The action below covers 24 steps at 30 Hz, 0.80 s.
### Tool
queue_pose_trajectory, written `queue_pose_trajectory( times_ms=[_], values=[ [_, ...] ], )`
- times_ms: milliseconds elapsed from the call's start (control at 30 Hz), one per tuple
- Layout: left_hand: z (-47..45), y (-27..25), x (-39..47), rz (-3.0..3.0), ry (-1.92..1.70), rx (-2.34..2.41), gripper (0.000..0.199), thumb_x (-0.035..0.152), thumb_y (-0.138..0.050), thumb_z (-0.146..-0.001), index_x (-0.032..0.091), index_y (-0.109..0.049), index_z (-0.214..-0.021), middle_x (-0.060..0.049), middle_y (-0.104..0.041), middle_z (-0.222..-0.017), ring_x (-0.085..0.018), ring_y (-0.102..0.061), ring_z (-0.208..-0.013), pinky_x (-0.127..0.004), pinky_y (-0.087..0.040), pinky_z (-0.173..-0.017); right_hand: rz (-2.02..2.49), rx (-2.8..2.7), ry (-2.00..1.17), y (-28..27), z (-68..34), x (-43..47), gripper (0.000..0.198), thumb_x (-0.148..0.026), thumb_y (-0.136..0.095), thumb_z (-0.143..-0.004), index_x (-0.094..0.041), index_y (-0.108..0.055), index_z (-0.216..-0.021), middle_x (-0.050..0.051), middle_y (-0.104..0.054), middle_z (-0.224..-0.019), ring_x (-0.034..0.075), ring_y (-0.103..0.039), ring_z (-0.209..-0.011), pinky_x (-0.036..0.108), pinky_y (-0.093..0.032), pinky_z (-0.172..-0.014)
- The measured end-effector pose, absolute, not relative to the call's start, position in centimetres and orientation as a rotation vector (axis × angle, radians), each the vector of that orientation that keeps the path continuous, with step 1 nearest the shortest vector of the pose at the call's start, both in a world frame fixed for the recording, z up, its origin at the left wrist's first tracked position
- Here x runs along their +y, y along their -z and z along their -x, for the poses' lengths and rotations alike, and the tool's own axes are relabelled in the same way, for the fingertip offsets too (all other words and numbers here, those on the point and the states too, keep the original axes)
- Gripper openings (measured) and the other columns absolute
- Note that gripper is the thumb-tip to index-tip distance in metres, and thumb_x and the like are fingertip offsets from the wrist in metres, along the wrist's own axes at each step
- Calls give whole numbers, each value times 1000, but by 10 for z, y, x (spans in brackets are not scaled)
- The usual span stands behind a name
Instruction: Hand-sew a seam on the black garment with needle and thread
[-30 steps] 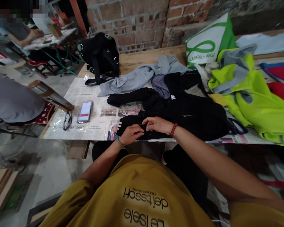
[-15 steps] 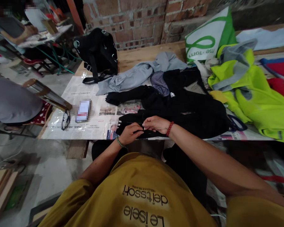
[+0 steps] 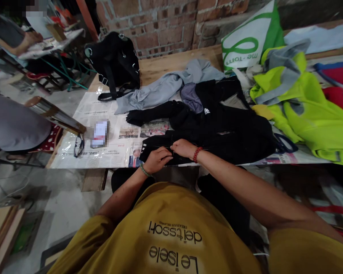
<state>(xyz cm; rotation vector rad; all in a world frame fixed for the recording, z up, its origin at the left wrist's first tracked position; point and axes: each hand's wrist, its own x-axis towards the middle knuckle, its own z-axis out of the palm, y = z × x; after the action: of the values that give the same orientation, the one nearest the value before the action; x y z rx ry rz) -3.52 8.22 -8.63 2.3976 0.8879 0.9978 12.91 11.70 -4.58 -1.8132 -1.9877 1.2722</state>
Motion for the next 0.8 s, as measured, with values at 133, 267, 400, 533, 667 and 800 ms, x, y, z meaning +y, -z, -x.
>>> queue_pose_trajectory(
  times_ms=[133,267,400,533,667,800],
  values=[
    [35,86,81,-2448,-1021,936,18,28,-49,-87,16,-62,-84,-5,-63,-81,-11,-59,-76,-22,-49,-70,1808,-2015,-1260,44,-129,114,29,-32,-46,-75,-17,-44,-50,-4,-36,-47,8,-31,-48,25,-22,-48],
    [34,87,80,-2464,-1042,945,19,28,-49,-88,16,-62,-84,-5,-63,-81,-11,-60,-77,-22,-50,-71,1774,-2014,-1279,45,-129,114,30,-33,-45,-75,-17,-42,-50,-4,-35,-48,8,-30,-48,25,-21,-47],
    [33,87,81,-2468,-1039,959,20,29,-48,-88,16,-62,-83,-4,-64,-81,-11,-60,-76,-22,-50,-70,1746,-2011,-1322,45,-130,115,29,-33,-45,-74,-17,-41,-50,-5,-33,-48,8,-28,-49,25,-20,-47],
    [33,86,80,-2491,-1044,956,20,28,-48,-88,16,-62,-82,-4,-64,-80,-11,-60,-75,-22,-51,-69,1737,-2005,-1336,46,-130,115,30,-33,-45,-74,-18,-39,-49,-5,-33,-48,8,-27,-49,25,-20,-48],
    [32,87,79,-2490,-1029,967,19,28,-48,-88,16,-62,-84,-4,-64,-81,-11,-61,-77,-22,-51,-70,1741,-2038,-1338,45,-130,115,30,-32,-46,-74,-18,-39,-49,-5,-33,-48,8,-27,-48,25,-19,-47],
    [31,88,79,-2470,-1045,962,20,28,-47,-89,16,-62,-85,-5,-63,-81,-11,-61,-78,-22,-51,-71,1747,-2054,-1347,43,-130,114,30,-31,-45,-75,-17,-38,-49,-5,-32,-48,7,-26,-48,25,-18,-47]
  ],
)
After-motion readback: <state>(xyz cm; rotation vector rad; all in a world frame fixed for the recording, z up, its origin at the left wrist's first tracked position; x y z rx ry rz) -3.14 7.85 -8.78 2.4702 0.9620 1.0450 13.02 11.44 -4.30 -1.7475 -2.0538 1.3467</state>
